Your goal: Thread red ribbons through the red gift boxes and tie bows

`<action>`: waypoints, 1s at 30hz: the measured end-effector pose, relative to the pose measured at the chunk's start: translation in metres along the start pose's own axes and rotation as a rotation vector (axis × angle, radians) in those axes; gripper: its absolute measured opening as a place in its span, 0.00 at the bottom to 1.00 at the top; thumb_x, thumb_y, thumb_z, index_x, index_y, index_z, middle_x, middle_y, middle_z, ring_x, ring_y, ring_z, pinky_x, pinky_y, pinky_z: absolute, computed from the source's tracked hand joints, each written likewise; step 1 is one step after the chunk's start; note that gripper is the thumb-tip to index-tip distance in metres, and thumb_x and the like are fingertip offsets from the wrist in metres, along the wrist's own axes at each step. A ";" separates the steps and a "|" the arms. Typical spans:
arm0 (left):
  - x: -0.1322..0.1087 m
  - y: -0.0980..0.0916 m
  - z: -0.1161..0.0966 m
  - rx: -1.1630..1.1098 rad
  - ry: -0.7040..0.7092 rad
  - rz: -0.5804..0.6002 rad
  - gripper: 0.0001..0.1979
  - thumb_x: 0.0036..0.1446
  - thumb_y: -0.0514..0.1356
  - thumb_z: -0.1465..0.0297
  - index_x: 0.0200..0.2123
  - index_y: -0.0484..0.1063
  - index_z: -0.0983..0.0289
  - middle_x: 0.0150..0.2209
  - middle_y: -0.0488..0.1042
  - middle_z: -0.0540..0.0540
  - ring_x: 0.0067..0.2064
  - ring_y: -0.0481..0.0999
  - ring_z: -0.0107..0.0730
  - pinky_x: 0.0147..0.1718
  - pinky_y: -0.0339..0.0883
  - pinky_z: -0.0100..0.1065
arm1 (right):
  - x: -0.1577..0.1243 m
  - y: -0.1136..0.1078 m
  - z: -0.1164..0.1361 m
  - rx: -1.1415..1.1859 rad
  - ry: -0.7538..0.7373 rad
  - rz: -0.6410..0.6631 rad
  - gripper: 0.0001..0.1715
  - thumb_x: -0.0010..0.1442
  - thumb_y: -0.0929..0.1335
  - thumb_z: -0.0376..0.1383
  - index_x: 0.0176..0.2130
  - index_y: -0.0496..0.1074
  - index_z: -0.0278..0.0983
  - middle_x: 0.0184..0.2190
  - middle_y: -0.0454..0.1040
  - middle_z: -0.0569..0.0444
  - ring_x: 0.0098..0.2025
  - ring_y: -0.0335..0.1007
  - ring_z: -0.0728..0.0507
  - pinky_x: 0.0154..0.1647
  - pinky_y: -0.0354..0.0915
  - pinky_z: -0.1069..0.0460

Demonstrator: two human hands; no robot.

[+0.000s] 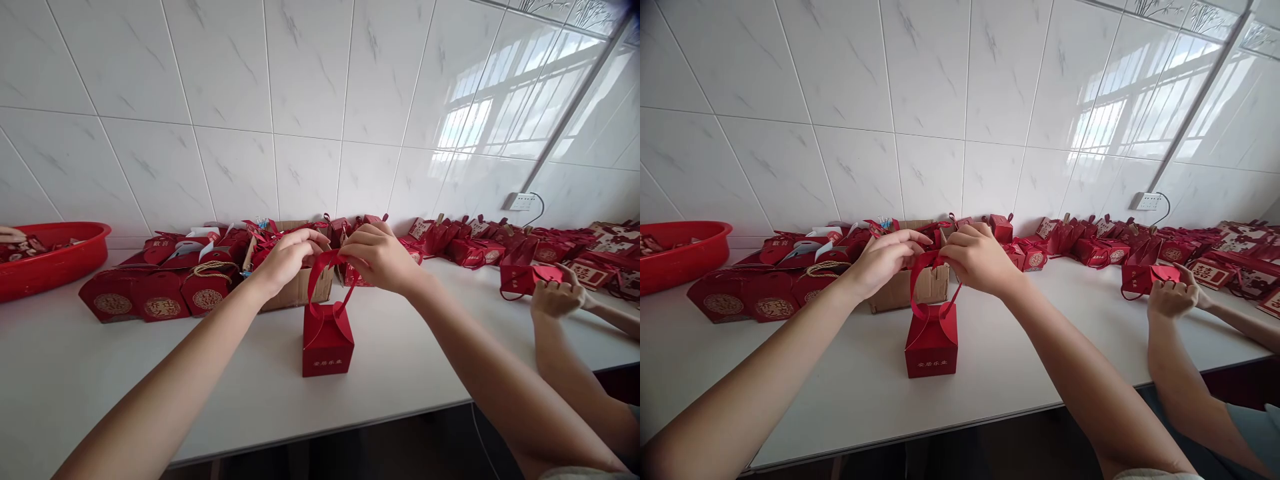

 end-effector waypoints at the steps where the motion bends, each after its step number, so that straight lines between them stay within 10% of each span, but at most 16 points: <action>1: 0.000 0.000 0.003 -0.015 -0.015 -0.003 0.12 0.47 0.53 0.77 0.33 0.74 0.62 0.25 0.74 0.52 0.28 0.74 0.32 0.26 0.67 0.32 | 0.000 0.001 0.001 -0.047 0.000 -0.011 0.12 0.61 0.63 0.30 0.35 0.77 0.38 0.33 0.77 0.51 0.38 0.68 0.43 0.43 0.57 0.46; 8: 0.002 0.000 0.008 0.073 0.019 0.010 0.19 0.45 0.63 0.77 0.43 0.74 0.59 0.41 0.77 0.56 0.41 0.77 0.37 0.35 0.72 0.35 | -0.003 0.003 0.005 -0.156 0.004 -0.083 0.14 0.62 0.62 0.30 0.36 0.77 0.38 0.33 0.78 0.52 0.38 0.67 0.43 0.42 0.56 0.46; 14: 0.004 0.005 -0.002 0.169 0.138 0.031 0.09 0.47 0.66 0.70 0.35 0.78 0.63 0.32 0.79 0.56 0.36 0.77 0.38 0.37 0.73 0.38 | -0.006 0.005 -0.002 0.044 0.088 -0.137 0.13 0.62 0.64 0.31 0.39 0.78 0.40 0.36 0.78 0.51 0.39 0.69 0.42 0.44 0.60 0.45; 22: -0.026 -0.013 -0.027 0.849 0.634 -0.228 0.11 0.55 0.56 0.73 0.36 0.78 0.60 0.36 0.77 0.56 0.39 0.75 0.40 0.42 0.66 0.38 | -0.058 0.030 -0.042 1.136 0.741 -0.393 0.08 0.55 0.71 0.42 0.27 0.78 0.43 0.41 0.79 0.54 0.49 0.71 0.41 0.50 0.64 0.46; 30: -0.068 -0.072 0.009 0.903 0.481 -0.287 0.04 0.55 0.57 0.71 0.32 0.73 0.58 0.31 0.74 0.52 0.32 0.72 0.36 0.31 0.64 0.34 | -0.159 0.065 -0.052 1.173 1.190 -0.376 0.14 0.49 0.74 0.46 0.22 0.77 0.39 0.32 0.77 0.51 0.37 0.70 0.44 0.39 0.64 0.50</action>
Point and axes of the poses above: each hand's wrist, its own x-axis towards the middle knuckle, its own y-axis out of the palm, z = x × y, the point moved 7 cm from there along x, towards the middle knuckle
